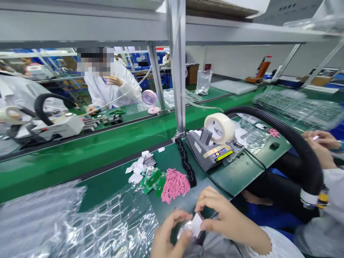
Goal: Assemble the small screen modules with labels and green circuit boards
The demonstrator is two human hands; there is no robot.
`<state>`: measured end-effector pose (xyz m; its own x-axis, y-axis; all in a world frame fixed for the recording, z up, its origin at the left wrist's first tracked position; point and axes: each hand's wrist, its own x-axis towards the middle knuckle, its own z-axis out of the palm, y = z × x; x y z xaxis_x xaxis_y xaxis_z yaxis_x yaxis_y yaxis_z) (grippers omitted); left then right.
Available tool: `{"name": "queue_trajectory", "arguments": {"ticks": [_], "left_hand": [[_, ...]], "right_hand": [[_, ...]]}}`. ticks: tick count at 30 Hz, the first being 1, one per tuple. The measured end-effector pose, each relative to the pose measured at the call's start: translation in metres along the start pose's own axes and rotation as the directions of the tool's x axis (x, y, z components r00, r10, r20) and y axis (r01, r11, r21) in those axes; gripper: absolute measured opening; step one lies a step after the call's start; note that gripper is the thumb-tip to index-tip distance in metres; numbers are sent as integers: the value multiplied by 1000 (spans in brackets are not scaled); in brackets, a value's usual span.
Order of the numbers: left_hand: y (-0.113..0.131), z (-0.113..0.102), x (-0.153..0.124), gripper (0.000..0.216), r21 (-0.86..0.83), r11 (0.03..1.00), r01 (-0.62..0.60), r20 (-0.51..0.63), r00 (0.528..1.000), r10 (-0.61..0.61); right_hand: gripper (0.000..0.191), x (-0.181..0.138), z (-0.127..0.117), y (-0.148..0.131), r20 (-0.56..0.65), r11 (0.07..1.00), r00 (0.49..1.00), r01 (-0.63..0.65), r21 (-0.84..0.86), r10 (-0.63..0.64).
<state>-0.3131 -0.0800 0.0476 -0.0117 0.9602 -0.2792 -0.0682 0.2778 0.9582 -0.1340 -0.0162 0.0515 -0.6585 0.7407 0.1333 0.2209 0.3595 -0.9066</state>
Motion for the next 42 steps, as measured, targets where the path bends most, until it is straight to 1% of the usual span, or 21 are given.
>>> {"name": "queue_trajectory", "arguments": {"ticks": [2, 5, 8, 10, 12, 14, 16, 17, 19, 21, 24, 25, 27, 28, 29, 30, 31, 32, 33, 35, 42], "left_hand": [[0, -2, 2, 17, 195, 979, -61, 62, 997, 50], [-6, 2, 7, 13, 256, 964, -74, 99, 994, 50], [-15, 9, 13, 12, 148, 989, -30, 49, 999, 23], [-19, 11, 16, 15, -43, 997, 64, 18, 998, -64], [-18, 12, 17, 18, -268, 946, 182, 44, 983, -176], [-12, 11, 17, 20, -434, 859, 270, 94, 963, -254], [-6, 8, 15, 22, -548, 776, 313, 120, 947, -298], [-4, 7, 15, 23, -590, 739, 325, 122, 941, -316], [-2, 5, 13, 23, -652, 676, 343, 128, 929, -348], [-2, 4, 10, 21, -690, 626, 365, 155, 918, -364], [-2, 4, 4, 19, -731, 553, 399, 211, 904, -373], [-1, 4, 2, 18, -743, 534, 403, 230, 903, -362], [1, 5, -3, 16, -765, 509, 394, 260, 913, -315], [2, 5, -5, 15, -773, 505, 385, 273, 920, -283], [3, 6, -7, 14, -777, 505, 375, 284, 926, -251], [5, 6, -8, 14, -780, 507, 367, 293, 930, -221], [6, 6, -10, 14, -782, 509, 361, 302, 933, -197], [7, 6, -11, 13, -785, 507, 355, 306, 935, -180], [8, 6, -12, 13, -791, 502, 350, 307, 937, -169], [9, 6, -14, 11, -804, 491, 334, 292, 942, -163], [8, 1, -19, 15, -823, 498, 274, 193, 959, -209]], "right_hand": [[28, -4, 3, 4, -19, 999, 999, -49, -25, 48], [15, -8, 13, 10, -95, 982, 986, -125, 145, 140], [17, -12, 21, 18, -180, 942, 963, -141, 306, 203], [26, -14, 19, 28, -266, 907, 928, -141, 396, 261], [35, -16, 8, 44, -402, 848, 832, -143, 510, 382], [39, -14, -9, 64, -508, 771, 685, -124, 624, 522], [38, -9, -30, 84, -538, 696, 563, -93, 712, 627], [36, -4, -40, 92, -536, 665, 525, -80, 742, 661], [29, 5, -57, 101, -529, 629, 481, -64, 775, 700], [23, 12, -65, 97, -551, 635, 449, -47, 771, 703], [23, 8, -56, 66, -635, 707, 424, -18, 707, 646], [23, 3, -49, 51, -661, 738, 434, -13, 675, 612], [23, -11, -32, 18, -653, 782, 526, -39, 622, 546], [23, -17, -24, 2, -636, 817, 601, -48, 575, 483], [23, -21, -17, -12, -555, 890, 769, -39, 454, 316], [21, -23, -10, -24, -486, 932, 852, -7, 363, 196], [20, -23, -4, -32, -408, 956, 908, 26, 291, 99], [20, -20, 1, -38, -342, 969, 939, 48, 243, 40], [21, -15, 6, -41, -305, 972, 952, 46, 231, 27], [24, -5, 16, -42, -241, 966, 969, 8, 259, 57], [25, 9, 34, -33, -97, 959, 990, -76, 274, 107]]}}
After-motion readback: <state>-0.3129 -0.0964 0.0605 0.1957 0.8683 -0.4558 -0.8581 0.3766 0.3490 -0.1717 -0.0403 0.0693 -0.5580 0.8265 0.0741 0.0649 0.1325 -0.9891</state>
